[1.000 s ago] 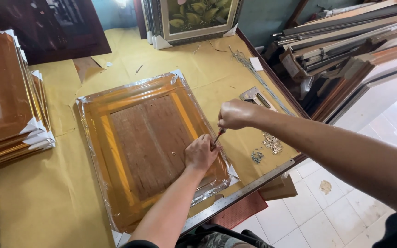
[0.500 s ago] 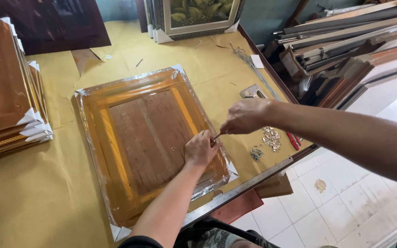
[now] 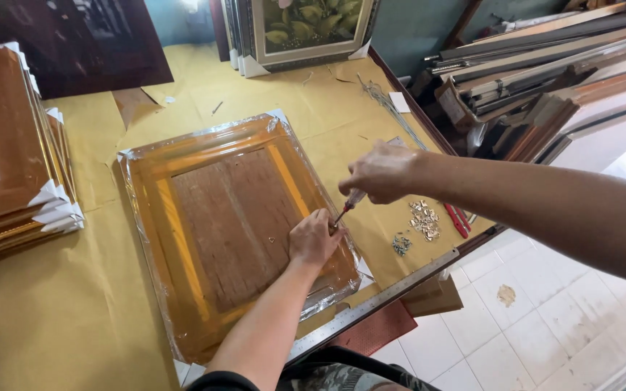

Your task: Installing metal hanging hardware onto the back of a wooden picture frame using a screwdriver to create pilot holes.

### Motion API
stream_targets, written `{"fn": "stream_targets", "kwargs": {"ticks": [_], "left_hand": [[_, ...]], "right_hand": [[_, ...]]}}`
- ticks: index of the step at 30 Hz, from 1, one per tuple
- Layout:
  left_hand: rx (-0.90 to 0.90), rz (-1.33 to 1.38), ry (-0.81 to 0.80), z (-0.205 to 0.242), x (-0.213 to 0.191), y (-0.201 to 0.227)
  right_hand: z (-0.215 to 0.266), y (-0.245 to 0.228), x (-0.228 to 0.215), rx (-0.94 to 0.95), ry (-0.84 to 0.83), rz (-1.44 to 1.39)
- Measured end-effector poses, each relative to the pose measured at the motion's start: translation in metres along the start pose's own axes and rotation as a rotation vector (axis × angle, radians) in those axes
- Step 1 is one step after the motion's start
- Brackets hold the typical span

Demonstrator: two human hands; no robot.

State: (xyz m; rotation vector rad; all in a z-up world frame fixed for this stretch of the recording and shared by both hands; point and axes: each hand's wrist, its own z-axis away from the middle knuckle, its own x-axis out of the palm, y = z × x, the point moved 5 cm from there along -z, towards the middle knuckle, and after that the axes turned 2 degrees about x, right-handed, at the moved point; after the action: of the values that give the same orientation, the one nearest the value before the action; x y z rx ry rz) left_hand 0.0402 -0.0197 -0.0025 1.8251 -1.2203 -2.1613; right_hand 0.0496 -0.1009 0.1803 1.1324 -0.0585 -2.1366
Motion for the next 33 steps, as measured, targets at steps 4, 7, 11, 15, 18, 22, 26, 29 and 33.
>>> {"fn": "stream_targets", "kwargs": {"ticks": [4,7,11,15,18,22,26,29,33], "left_hand": [[0.004,-0.008,0.031,-0.003,-0.001,0.001],[-0.002,-0.016,0.007,-0.007,-0.001,-0.001],[-0.012,-0.002,-0.022,-0.004,0.001,0.0],[-0.01,0.007,-0.005,-0.005,0.001,-0.002],[-0.004,0.024,0.031,-0.006,0.006,-0.002],[0.012,0.013,0.037,-0.001,0.002,-0.001],[0.014,0.003,0.036,-0.004,0.001,0.0],[-0.001,-0.015,0.001,0.001,0.002,0.0],[0.002,-0.019,0.023,-0.007,0.005,-0.002]], "right_hand": [[-0.018,-0.008,0.031,-0.375,0.223,0.295],[-0.027,-0.009,0.03,-0.392,0.216,-0.084],[-0.03,-0.001,0.028,-0.054,0.111,-0.468],[-0.019,0.015,0.032,0.327,0.047,-0.791],[-0.024,0.029,0.061,0.402,-0.117,-0.843],[-0.012,0.021,0.045,0.379,-0.074,-0.553],[-0.007,0.001,0.025,-0.094,0.179,0.136],[-0.017,-0.01,0.032,-0.29,0.274,0.074],[-0.03,-0.003,0.029,-0.131,0.249,-0.38]]}}
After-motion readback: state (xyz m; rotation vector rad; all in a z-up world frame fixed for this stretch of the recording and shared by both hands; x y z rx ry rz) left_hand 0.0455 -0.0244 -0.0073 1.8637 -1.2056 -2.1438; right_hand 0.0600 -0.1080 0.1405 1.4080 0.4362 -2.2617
